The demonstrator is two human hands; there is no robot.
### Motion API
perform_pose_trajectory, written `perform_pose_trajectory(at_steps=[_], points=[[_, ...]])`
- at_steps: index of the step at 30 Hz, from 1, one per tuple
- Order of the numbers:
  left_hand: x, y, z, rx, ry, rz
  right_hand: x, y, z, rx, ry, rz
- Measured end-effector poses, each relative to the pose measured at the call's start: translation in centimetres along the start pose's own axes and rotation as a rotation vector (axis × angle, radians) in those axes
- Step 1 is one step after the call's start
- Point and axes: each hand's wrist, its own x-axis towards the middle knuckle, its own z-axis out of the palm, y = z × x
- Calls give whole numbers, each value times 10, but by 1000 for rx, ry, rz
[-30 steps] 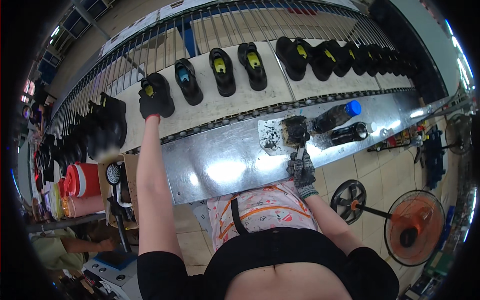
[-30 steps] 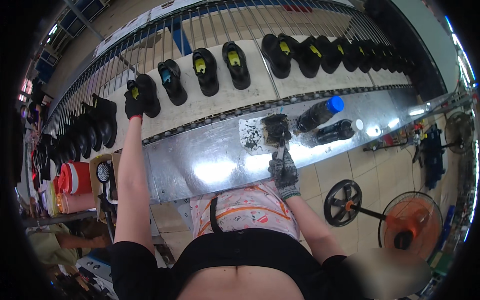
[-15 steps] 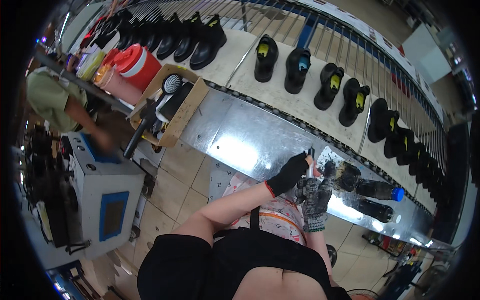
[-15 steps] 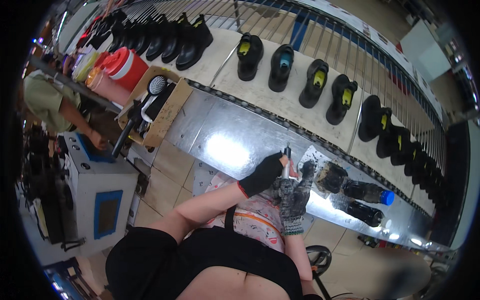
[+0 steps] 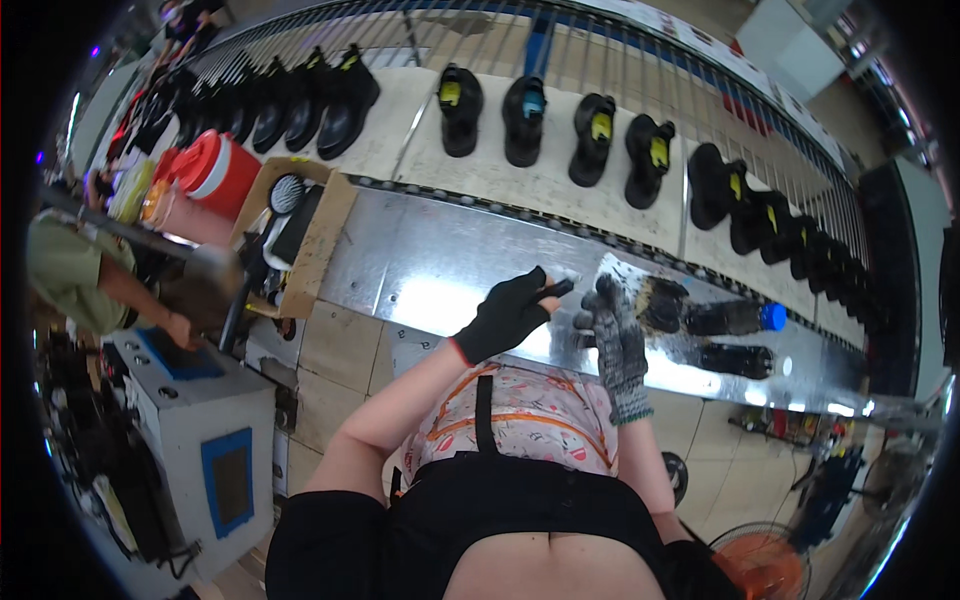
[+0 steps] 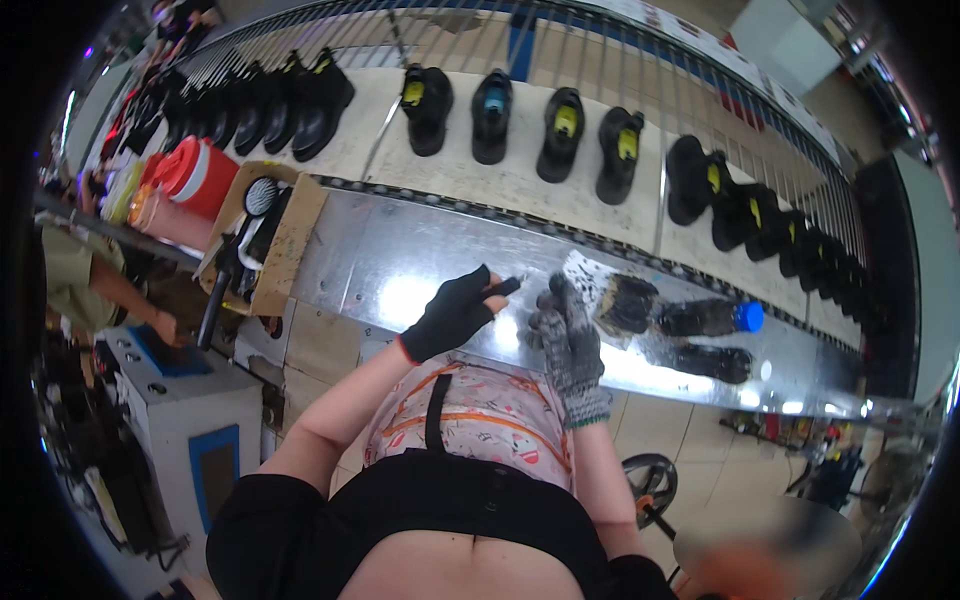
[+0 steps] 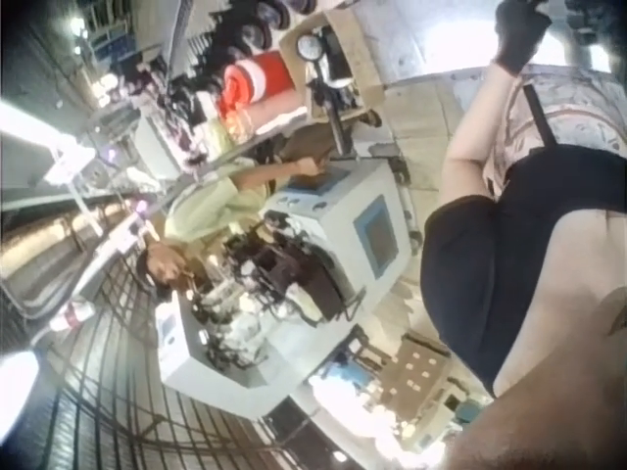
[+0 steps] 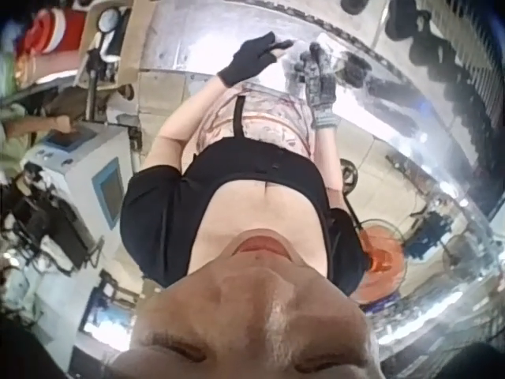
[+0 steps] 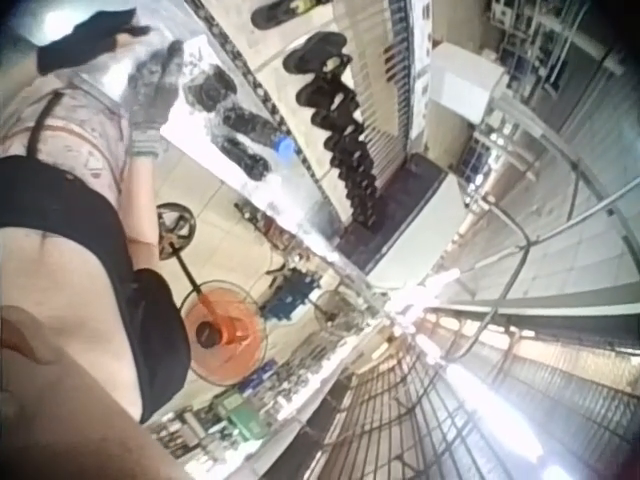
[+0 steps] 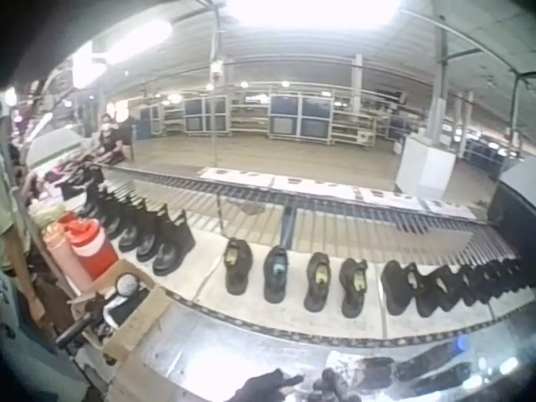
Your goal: Applying adhesive and cleaning the surface of boots on a production line.
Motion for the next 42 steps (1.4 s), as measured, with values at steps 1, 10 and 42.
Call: perform_pose_trajectory(at_steps=[1, 10, 42], points=[[-7, 6, -9, 190, -163, -51, 4, 3, -9, -359, 13, -172], [-30, 23, -42, 538, -339, 280, 1, 22, -9, -1069, -445, -256], [-55, -132, -234, 1137, 332, -238, 78, 1, -55, -1886, -238, -670]])
